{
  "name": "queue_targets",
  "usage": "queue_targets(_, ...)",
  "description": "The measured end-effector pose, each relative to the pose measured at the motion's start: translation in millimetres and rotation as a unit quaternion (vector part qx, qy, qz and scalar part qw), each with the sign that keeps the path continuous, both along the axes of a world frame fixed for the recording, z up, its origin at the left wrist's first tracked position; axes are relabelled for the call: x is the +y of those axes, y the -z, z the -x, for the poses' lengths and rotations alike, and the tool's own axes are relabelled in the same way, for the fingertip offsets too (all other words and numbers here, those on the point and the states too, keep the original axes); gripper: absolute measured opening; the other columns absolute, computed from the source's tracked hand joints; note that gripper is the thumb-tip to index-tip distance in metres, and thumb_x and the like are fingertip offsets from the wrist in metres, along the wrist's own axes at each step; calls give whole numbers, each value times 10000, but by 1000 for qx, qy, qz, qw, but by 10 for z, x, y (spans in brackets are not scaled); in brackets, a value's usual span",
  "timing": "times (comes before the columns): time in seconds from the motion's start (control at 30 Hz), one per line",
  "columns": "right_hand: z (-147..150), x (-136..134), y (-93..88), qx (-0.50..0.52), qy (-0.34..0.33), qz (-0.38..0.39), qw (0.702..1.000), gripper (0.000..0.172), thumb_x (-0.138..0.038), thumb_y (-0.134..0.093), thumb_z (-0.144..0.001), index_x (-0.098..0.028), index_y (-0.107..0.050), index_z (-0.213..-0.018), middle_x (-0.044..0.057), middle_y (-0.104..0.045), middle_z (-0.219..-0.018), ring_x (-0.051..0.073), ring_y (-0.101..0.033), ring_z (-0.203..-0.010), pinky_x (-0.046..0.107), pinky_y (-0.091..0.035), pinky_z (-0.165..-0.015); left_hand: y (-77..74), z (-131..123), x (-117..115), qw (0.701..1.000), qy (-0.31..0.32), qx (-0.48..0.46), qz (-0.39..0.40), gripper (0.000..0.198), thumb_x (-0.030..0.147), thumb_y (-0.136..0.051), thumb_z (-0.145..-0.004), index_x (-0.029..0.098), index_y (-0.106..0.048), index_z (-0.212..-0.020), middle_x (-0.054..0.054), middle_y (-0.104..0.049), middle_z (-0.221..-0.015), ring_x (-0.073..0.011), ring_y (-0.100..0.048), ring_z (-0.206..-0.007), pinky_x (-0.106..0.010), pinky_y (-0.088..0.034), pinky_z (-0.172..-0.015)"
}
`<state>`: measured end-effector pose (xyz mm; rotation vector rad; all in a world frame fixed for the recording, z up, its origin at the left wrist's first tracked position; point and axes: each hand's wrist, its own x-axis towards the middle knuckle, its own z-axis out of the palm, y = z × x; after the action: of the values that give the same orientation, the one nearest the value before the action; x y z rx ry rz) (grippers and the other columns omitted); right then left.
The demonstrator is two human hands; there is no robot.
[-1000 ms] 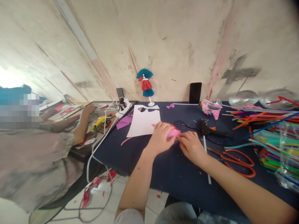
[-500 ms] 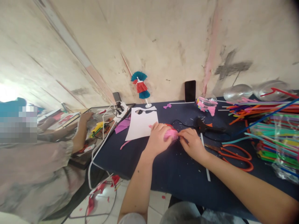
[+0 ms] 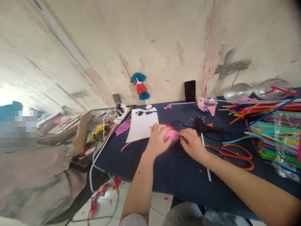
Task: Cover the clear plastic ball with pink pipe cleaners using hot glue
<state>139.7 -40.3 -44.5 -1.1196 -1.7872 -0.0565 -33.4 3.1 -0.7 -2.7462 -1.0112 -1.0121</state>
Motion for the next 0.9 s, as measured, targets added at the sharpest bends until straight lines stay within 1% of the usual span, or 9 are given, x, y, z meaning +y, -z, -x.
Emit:
queue_targets(0.2,-38,39,39,4,24,56,998,165,-153,-459,-826,-177,-588,-926,76,-649,-850,223,-581,-826,376,-426,-733,43,65,18,998,37,-49,-5,249,204,-429,-863,169,-537,-1085,-82,-611,-1055,-193,-538,-1042,-460,-299,-1068)
queue_targets(0.33,-33,38,74,-11,23,78,997,188,-220,-496,-822,-166,-578,-983,87,-647,-873,234,-586,-826,388,-429,-733,43,129,-28,990,46,-107,-74,255,166,-418,-858,170,-525,-1090,-94,-603,-1062,-193,-547,-1053,-447,-361,-1033)
queue_targets(0.47,-41,37,98,-19,24,92,995,228,-226,-512,-798,-157,-586,-1003,99,-648,-881,247,-591,-839,400,-424,-739,124,298,-265,959,-80,-216,-163,176,114,-478,-825,158,-549,-979,-78,-600,-915,-181,-571,-931,-355,-470,-869)
queue_targets(0.53,-43,35,85,4,16,102,995,231,-225,-520,-776,-170,-600,-986,94,-653,-876,248,-589,-838,407,-417,-750,238,393,-421,964,-148,-192,-113,112,114,-502,-819,159,-558,-905,-53,-589,-826,-161,-570,-820,-304,-486,-771)
queue_targets(0.63,-47,38,35,138,-6,144,980,191,-265,-552,-744,-195,-627,-905,73,-660,-855,226,-586,-817,400,-415,-777,426,470,-616,961,-182,-200,-64,99,143,-537,-816,156,-562,-911,-62,-585,-857,-168,-575,-846,-308,-489,-770)
queue_targets(0.7,-64,48,-10,295,-36,209,932,163,-331,-570,-739,-202,-637,-813,58,-661,-806,199,-582,-759,366,-427,-736,484,447,-689,960,-165,-223,-39,81,147,-530,-832,168,-578,-893,-55,-589,-858,-162,-582,-844,-301,-489,-765)
queue_targets(0.77,-102,58,-58,449,-88,287,842,203,-397,-592,-725,-199,-636,-722,48,-656,-753,173,-570,-690,327,-428,-656,448,353,-706,963,-126,-238,-10,84,148,-524,-843,176,-599,-868,-45,-598,-842,-152,-589,-825,-289,-488,-750)
queue_targets(0.83,-155,62,-107,553,-148,337,747,229,-415,-631,-690,-188,-633,-661,39,-646,-710,150,-557,-643,297,-418,-602,330,197,-667,968,-73,-241,8,86,157,-533,-844,182,-615,-849,-37,-609,-820,-148,-594,-809,-287,-487,-743)
queue_targets(0.9,-209,56,-157,604,-193,354,688,211,-388,-674,-653,-180,-639,-640,27,-640,-695,134,-552,-635,275,-418,-589,171,2,-584,974,-24,-227,1,96,168,-530,-849,187,-624,-843,-38,-632,-817,-159,-595,-824,-314,-482,-772)
